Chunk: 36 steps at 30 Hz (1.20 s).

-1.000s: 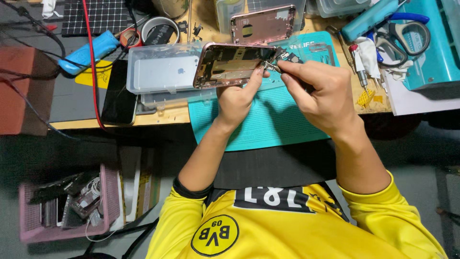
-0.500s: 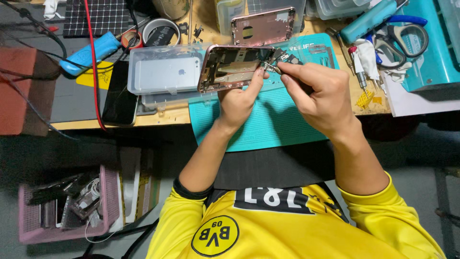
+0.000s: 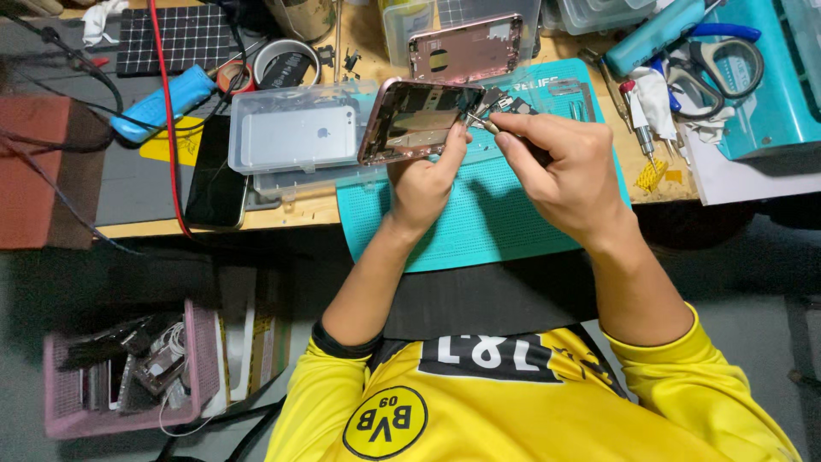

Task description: The person repairs a smartphone at a workbench, holding the opened phone in one hand while using a screwdriver and tweezers with the other to remove and reposition small internal components, transferring parts between the phone and the mat.

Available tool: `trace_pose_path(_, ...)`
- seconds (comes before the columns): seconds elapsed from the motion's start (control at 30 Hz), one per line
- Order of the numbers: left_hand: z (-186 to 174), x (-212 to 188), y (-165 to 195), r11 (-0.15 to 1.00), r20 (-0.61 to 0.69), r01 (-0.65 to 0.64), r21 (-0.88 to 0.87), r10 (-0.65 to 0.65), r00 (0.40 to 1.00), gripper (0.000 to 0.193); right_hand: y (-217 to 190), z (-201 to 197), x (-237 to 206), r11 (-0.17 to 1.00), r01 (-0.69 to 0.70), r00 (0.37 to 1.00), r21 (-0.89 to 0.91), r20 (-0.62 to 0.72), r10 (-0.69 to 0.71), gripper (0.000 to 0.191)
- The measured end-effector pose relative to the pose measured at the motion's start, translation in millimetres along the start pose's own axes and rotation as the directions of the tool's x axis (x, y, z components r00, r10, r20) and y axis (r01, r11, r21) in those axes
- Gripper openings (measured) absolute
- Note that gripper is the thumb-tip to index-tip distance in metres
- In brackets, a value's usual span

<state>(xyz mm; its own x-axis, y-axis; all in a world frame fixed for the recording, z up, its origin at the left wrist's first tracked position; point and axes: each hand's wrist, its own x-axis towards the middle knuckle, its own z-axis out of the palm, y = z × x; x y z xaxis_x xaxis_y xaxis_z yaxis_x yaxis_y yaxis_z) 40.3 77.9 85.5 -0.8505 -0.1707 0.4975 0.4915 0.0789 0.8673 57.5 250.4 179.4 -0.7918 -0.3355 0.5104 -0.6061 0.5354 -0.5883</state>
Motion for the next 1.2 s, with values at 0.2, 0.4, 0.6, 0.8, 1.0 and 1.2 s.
trace_pose_path(0.2,-2,7,7,0.963,-0.052,-0.243,0.115,0.250,0.967,0.010,6,9,-2,0.945,-0.303,0.953,0.125,0.050,0.299,0.016)
trace_pose_path(0.4,-4,9,17,0.976,-0.057,-0.154,0.151,0.165,0.985,0.009,25,23,0,0.798,-0.414,0.907,0.438,0.117,0.405,0.011)
trace_pose_path(0.6,-4,16,18,0.935,-0.006,-0.233,0.267,0.243,0.970,0.006,31,29,5,0.924,-0.250,0.965,0.290,-0.005,0.263,0.009)
trace_pose_path(0.8,-2,17,11,0.962,-0.001,-0.131,0.239,0.135,0.991,0.006,23,29,8,0.999,0.006,0.995,-0.054,-0.101,-0.011,0.012)
trace_pose_path(1.0,-4,19,6,0.914,0.032,-0.201,0.352,0.202,0.979,0.006,25,26,16,0.953,-0.295,0.954,0.065,0.078,0.290,0.008)
trace_pose_path(1.2,-3,17,7,0.952,0.013,-0.141,0.271,0.143,0.990,0.005,23,25,16,0.970,-0.216,0.976,0.111,0.012,0.216,0.016)
